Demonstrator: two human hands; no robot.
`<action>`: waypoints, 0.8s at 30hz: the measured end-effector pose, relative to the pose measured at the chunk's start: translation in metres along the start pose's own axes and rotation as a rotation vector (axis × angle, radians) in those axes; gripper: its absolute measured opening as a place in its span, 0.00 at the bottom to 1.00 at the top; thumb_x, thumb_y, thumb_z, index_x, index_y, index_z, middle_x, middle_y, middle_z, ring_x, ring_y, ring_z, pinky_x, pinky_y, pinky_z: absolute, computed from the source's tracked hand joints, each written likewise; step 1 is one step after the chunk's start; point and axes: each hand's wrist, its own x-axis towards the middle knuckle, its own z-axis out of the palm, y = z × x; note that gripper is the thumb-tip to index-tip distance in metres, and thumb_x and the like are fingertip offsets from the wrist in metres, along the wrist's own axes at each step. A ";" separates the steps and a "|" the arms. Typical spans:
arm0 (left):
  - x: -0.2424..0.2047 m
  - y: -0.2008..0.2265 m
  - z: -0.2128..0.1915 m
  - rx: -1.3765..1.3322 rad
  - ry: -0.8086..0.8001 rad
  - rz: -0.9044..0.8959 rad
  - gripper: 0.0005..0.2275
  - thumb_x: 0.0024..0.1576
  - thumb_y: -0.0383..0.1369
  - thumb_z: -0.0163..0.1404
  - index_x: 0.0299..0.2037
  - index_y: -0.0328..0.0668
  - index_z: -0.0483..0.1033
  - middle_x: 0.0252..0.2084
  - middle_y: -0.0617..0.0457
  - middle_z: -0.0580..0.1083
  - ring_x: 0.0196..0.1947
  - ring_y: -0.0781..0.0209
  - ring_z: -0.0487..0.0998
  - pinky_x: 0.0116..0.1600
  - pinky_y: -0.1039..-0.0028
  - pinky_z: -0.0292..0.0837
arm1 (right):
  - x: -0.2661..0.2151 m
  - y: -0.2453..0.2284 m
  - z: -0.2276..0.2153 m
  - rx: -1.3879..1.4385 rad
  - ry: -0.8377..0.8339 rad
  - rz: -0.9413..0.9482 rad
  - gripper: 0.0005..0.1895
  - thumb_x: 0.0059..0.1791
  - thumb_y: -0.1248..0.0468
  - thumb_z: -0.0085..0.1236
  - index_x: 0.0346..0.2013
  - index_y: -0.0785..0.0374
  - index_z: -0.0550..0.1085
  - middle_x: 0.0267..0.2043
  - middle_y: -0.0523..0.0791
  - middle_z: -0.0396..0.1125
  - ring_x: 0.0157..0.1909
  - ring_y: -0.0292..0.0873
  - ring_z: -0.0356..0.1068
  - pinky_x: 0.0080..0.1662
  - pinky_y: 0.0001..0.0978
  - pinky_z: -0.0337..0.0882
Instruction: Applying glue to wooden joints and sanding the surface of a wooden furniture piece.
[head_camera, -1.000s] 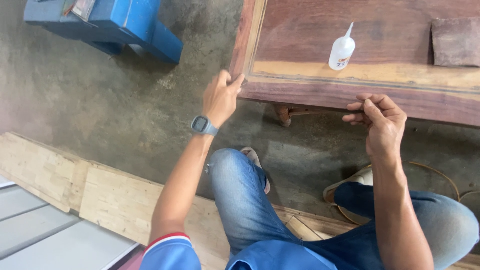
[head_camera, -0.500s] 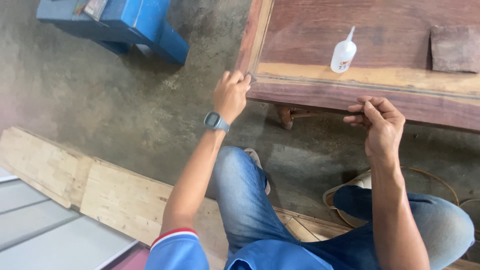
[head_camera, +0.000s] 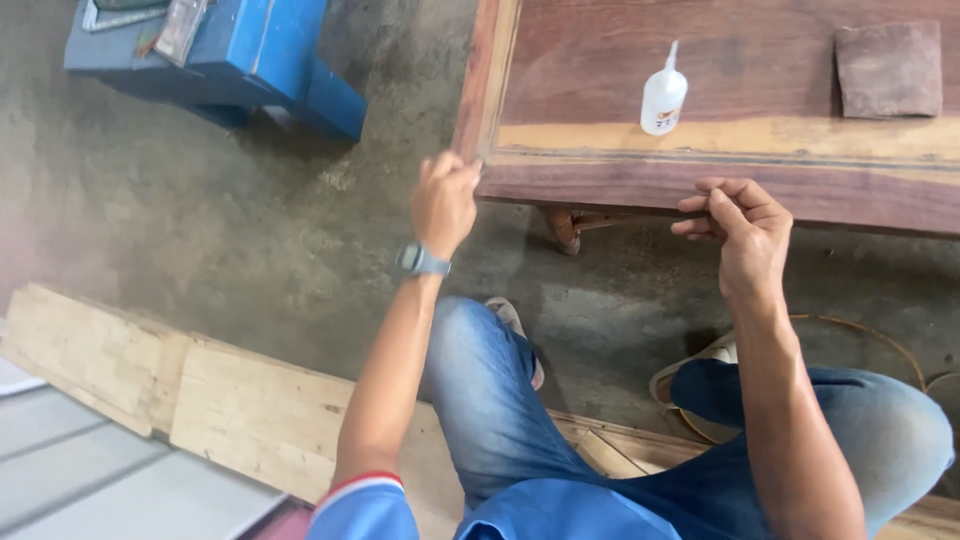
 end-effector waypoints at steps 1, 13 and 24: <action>0.002 0.001 -0.002 0.006 -0.006 -0.026 0.12 0.64 0.26 0.45 0.51 0.39 0.83 0.41 0.46 0.73 0.35 0.44 0.70 0.41 0.58 0.71 | 0.000 0.000 0.002 -0.020 -0.008 -0.007 0.06 0.61 0.65 0.49 0.46 0.62 0.74 0.40 0.47 0.75 0.32 0.40 0.77 0.35 0.21 0.74; 0.027 -0.007 0.019 0.040 -0.047 -0.157 0.09 0.61 0.27 0.51 0.48 0.44 0.82 0.37 0.57 0.69 0.38 0.50 0.67 0.27 0.59 0.69 | 0.001 -0.001 0.002 -0.032 -0.005 -0.026 0.06 0.61 0.65 0.49 0.47 0.63 0.74 0.41 0.47 0.75 0.33 0.41 0.77 0.39 0.23 0.79; 0.020 0.000 0.005 0.046 -0.104 -0.135 0.11 0.63 0.28 0.47 0.51 0.44 0.82 0.39 0.50 0.72 0.37 0.47 0.69 0.29 0.60 0.72 | -0.002 0.004 0.001 -0.008 -0.033 -0.035 0.06 0.62 0.66 0.50 0.47 0.63 0.74 0.42 0.47 0.75 0.33 0.40 0.77 0.38 0.22 0.79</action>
